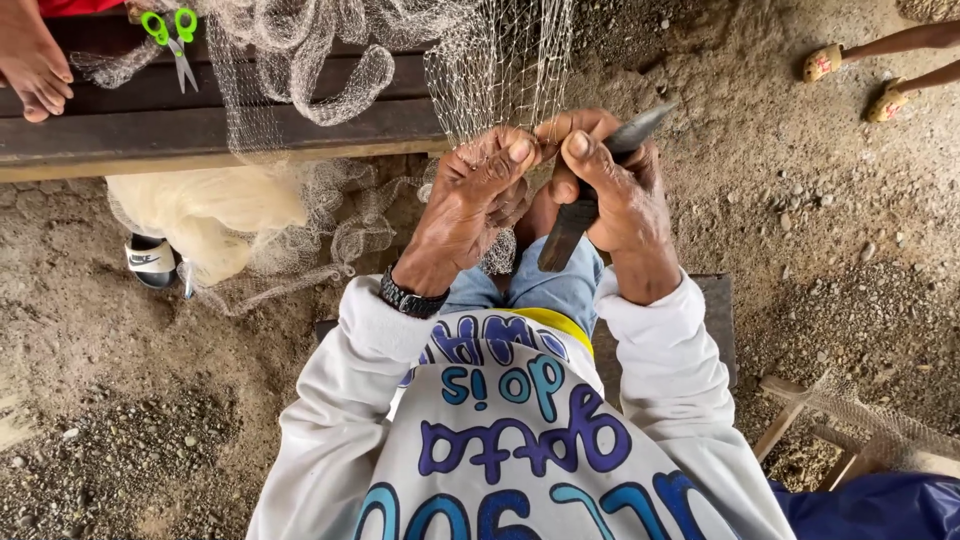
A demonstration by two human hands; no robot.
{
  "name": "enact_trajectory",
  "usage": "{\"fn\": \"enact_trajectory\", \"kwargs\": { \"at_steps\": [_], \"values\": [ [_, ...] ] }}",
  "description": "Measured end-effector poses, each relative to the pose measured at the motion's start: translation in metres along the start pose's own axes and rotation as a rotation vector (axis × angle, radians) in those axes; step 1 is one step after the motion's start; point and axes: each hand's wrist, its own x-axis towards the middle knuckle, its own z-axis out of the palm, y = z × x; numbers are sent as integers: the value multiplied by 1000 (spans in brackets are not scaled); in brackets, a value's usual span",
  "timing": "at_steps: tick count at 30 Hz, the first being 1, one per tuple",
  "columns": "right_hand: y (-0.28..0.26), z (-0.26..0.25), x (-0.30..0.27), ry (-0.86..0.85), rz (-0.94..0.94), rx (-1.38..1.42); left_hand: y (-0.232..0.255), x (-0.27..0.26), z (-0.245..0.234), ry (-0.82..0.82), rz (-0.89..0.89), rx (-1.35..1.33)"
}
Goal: Repairing a fishing net by weaving mesh with a shuttle and cutting thread with a knife.
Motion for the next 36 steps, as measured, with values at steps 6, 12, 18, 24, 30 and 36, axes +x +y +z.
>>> {"fn": "enact_trajectory", "kwargs": {
  "at_steps": [6,12,18,24,30,36],
  "values": [
    [-5,-1,-1,-66,-109,-377,-14,7,-7,76,212,116],
    [-3,-11,-1,22,23,-284,-8,3,-4,134,319,191],
    [-8,-11,-5,86,80,-199,11,-9,14,130,301,91],
    [-10,-11,-4,82,69,-218,-18,4,-13,114,453,181],
    [-6,-14,5,37,107,-189,-32,2,-13,205,426,187],
    [7,-19,9,-15,88,-171,-35,-2,-12,220,446,201]
  ]
}}
